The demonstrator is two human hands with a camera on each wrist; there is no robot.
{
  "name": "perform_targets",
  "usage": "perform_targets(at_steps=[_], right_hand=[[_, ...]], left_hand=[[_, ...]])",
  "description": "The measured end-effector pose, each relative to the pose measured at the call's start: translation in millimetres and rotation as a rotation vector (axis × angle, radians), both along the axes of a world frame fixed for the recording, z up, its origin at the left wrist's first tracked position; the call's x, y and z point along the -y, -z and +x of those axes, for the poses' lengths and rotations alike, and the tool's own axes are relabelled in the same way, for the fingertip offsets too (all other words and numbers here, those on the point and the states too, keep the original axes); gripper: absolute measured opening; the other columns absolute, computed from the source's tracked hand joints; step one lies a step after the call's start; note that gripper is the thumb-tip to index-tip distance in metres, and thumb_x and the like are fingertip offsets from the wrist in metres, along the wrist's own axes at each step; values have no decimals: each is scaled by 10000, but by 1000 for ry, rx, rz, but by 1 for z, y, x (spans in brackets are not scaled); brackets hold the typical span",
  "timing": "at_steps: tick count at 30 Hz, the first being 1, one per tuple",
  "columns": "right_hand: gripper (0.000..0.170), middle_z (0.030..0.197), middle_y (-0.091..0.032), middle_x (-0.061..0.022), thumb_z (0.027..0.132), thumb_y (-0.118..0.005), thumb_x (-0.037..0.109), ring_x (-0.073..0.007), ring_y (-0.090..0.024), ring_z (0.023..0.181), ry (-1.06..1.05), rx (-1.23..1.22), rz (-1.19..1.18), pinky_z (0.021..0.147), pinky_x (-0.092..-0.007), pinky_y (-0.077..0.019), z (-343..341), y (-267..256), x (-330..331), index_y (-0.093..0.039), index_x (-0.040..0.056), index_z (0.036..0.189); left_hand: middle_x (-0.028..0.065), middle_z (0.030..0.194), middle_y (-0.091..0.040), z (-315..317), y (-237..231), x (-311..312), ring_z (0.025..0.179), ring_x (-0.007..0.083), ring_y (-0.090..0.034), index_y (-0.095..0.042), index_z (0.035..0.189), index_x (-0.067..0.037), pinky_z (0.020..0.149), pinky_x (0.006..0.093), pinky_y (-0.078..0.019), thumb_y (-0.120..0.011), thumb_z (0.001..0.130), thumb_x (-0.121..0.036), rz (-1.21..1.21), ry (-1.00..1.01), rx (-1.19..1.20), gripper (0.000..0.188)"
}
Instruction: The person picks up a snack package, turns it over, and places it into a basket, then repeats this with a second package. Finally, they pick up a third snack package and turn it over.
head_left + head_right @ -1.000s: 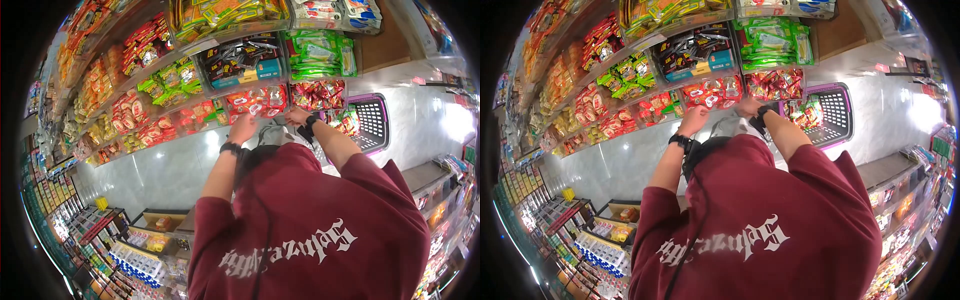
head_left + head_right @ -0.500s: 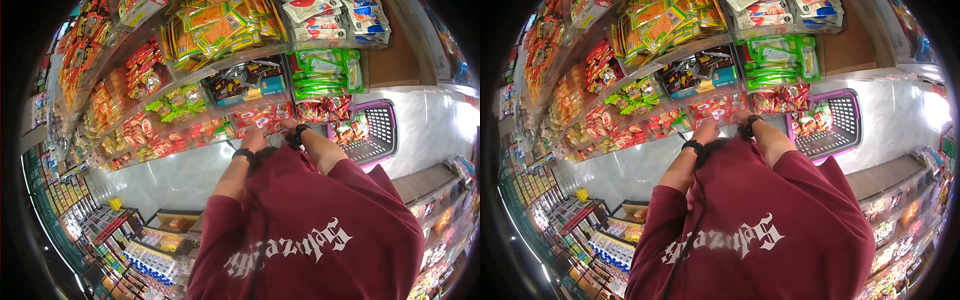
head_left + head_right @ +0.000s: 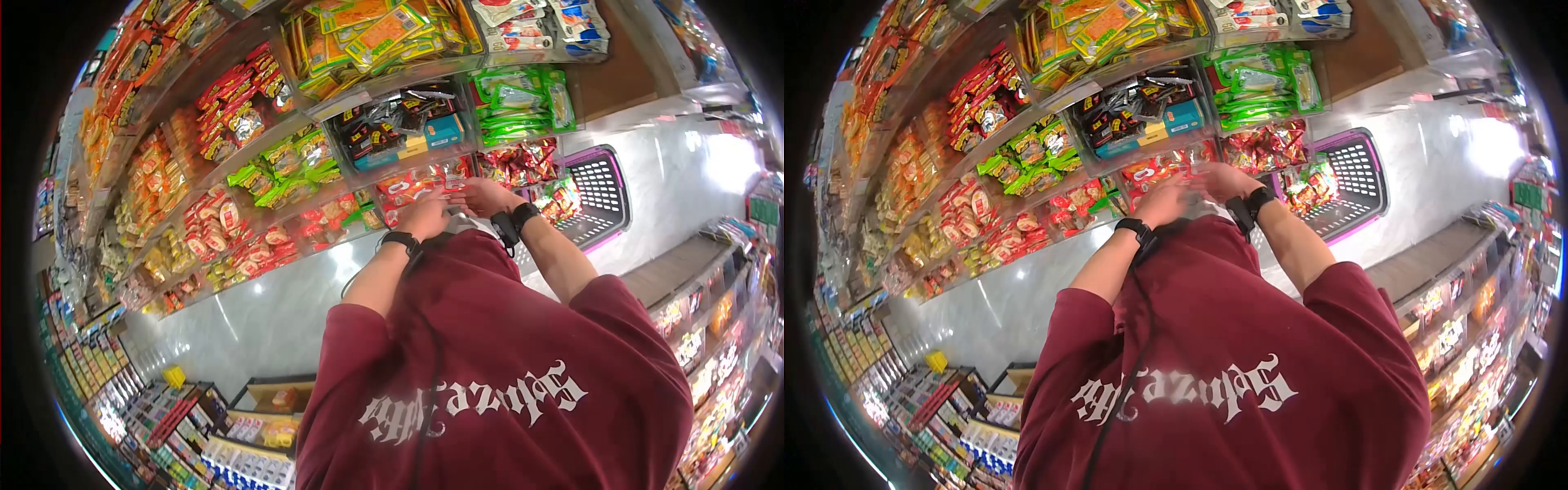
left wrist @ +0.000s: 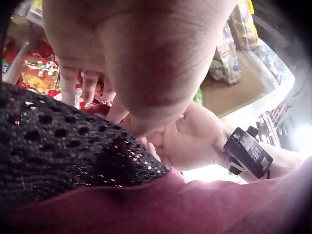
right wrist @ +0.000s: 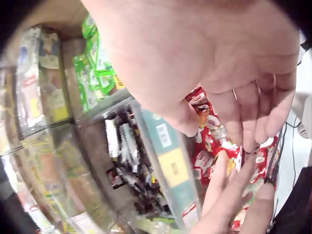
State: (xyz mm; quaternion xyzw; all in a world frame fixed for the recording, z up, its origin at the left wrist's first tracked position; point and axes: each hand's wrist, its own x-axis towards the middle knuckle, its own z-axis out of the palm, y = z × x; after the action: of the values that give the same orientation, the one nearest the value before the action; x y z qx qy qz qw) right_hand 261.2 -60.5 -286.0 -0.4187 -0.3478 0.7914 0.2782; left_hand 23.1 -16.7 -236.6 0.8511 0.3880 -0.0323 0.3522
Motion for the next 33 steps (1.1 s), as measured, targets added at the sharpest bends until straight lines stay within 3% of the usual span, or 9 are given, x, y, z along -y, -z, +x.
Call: perform_targets(at_steps=[2, 4, 7, 9, 13, 14, 21, 26, 33], right_hand=[[512, 1381, -646, -59, 1030, -562, 415, -179, -616, 1151, 290, -138, -659, 1015, -310, -493, -6, -24, 6, -602, 57, 1395], [415, 1359, -669, -58, 986, -617, 232, -162, -640, 1190, 171, 284, 134, 1023, -330, -511, -22, -55, 22, -623, 41, 1354], [357, 1301, -687, -56, 1045, -566, 145, -154, -637, 1145, 90, 749, 380, 1022, -334, -505, -68, -142, 44, -622, 63, 1387], [374, 1323, -669, -62, 1033, -583, 121, -146, -644, 1126, 501, 394, 53, 999, -319, -517, -101, -181, 53, -604, 50, 1400], [501, 1329, -648, -61, 984, -665, 111, -154, -626, 1147, 526, 831, 356, 979, -320, -528, -147, -217, 76, -536, 49, 1464], [568, 1378, -624, -87, 969, -690, 118, -178, -596, 1226, 536, 766, 316, 1015, -327, -512, -159, -228, 81, -496, 51, 1499], [522, 1444, -579, -108, 1029, -631, 104, -181, -588, 1267, 262, 449, 164, 1057, -331, -505, -218, -288, 103, -468, 4, 1515], [439, 1084, -740, -78, 1001, -685, 184, -104, -687, 938, 247, 534, 60, 822, -291, -555, -244, -292, 113, -577, 3, 1385], [220, 1020, -722, -81, 1004, -688, 136, -115, -704, 927, 438, 453, 139, 773, -290, -574, -217, -275, 149, -577, 5, 1141]], left_hand=[[131, 1399, -621, -4, -6, 1, 1314, 332, -565, -727, 1193, -67, 1086, 453, -485, -605, 909, -199, -43, 26, 121, 336], [149, 1371, -634, -15, -32, -3, 1301, 334, -572, -717, 1188, -42, 1078, 450, -487, -599, 916, -175, -52, 55, 206, 325], [164, 1332, -652, -43, -70, 0, 1270, 348, -590, -704, 1183, -5, 1059, 444, -494, -612, 921, -154, -40, 46, 351, 316], [168, 1310, -663, -70, -89, 5, 1247, 365, -599, -698, 1194, 10, 1049, 436, -496, -630, 919, -146, -42, -35, 529, 324], [107, 1271, -715, -139, -134, 19, 1149, 211, -684, -702, 1267, -12, 988, 327, -522, -654, 981, -167, -410, -297, 705, 329], [58, 1258, -726, -156, -119, 22, 1132, 132, -659, -705, 1288, -32, 988, 291, -505, -638, 1021, -187, -489, -294, 771, 315], [72, 1300, -710, -232, -157, 56, 1177, 136, -639, -702, 1289, -18, 1006, 283, -493, -623, 1037, -146, -1096, -374, 978, 294], [73, 1326, -674, -235, -171, 73, 1194, 138, -625, -565, 1448, -24, 1029, 315, -501, -624, 1027, -81, -1104, -286, 984, 429], [82, 1336, -650, -197, -179, 101, 1200, 151, -625, -469, 1498, -43, 1041, 331, -507, -666, 999, -53, -1169, -343, 963, 537]])
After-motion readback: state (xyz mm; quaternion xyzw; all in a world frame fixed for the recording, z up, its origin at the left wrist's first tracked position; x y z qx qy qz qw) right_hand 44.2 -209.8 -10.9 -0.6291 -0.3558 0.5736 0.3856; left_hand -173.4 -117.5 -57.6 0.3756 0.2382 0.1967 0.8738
